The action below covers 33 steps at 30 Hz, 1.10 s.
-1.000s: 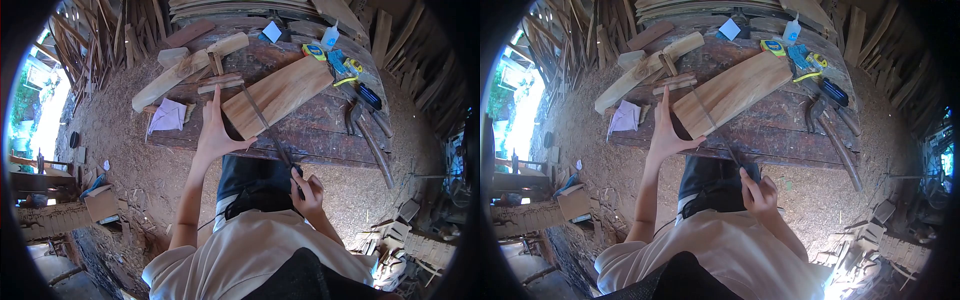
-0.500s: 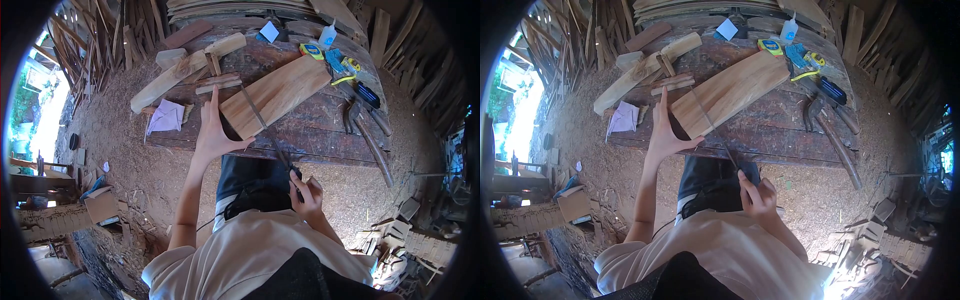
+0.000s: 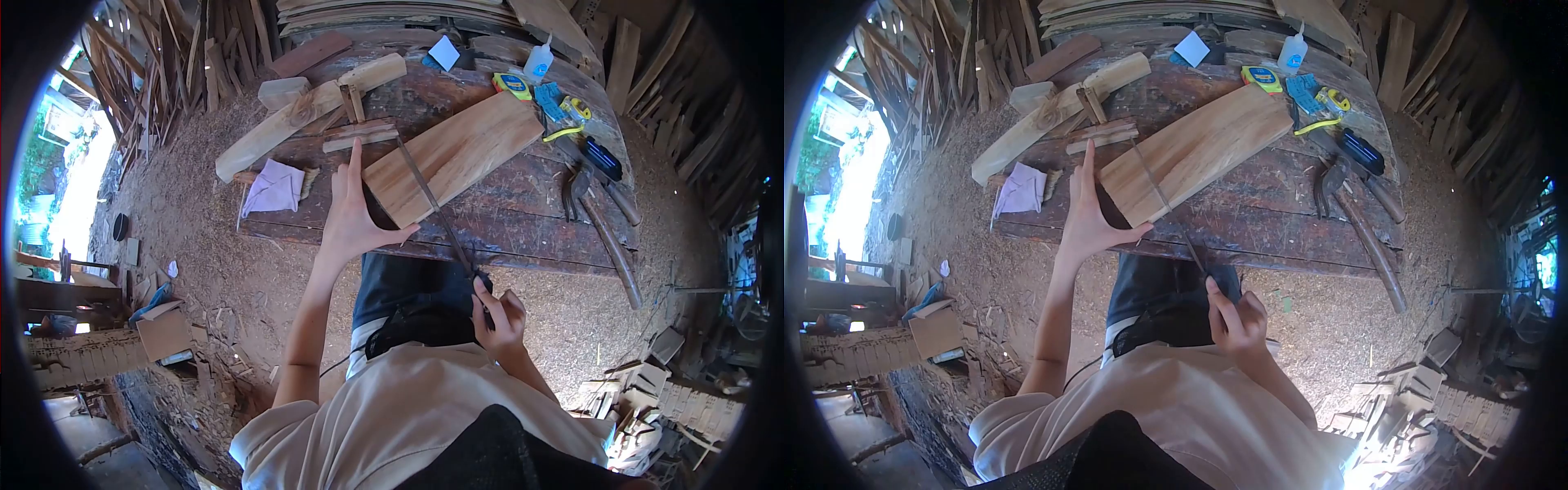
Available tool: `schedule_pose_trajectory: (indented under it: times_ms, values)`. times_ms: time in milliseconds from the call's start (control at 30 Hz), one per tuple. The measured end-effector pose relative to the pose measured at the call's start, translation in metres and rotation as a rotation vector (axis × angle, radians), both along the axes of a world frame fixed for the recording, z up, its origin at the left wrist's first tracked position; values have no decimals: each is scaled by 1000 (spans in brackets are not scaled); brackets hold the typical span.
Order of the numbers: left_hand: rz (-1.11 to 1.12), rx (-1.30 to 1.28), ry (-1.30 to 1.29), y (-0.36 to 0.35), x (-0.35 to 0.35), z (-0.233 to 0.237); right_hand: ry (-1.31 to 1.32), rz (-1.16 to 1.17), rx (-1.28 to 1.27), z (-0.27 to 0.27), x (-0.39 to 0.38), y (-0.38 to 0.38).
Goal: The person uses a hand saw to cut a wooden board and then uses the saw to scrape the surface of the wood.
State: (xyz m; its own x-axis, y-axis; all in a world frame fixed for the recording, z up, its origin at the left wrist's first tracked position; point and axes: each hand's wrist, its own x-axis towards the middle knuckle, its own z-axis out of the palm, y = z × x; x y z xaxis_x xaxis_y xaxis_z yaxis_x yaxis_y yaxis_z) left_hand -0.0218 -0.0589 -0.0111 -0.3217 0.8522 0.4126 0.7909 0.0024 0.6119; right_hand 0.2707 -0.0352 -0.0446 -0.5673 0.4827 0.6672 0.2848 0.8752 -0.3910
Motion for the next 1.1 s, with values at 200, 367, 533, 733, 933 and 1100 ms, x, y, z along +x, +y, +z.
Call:
schedule_pose_trajectory:
  times_ms: [200,367,533,733,933,1100]
  values:
    - [-15,-18,9,-1,0,1,45,33,21,3,-23,13]
    - [-1,8,11,-1,-2,-1,-22,34,-43,8,-20,14]
    - [2,9,0,0,-1,-2,-33,-9,-54,4,8,-2]
    - [-12,-4,6,0,-2,0,79,31,-13,5,-34,19]
    - [4,10,8,-2,1,-2,-8,-9,-39,9,-19,12]
    - [-1,-11,5,-1,0,-1,1,5,-15,-1,1,-3]
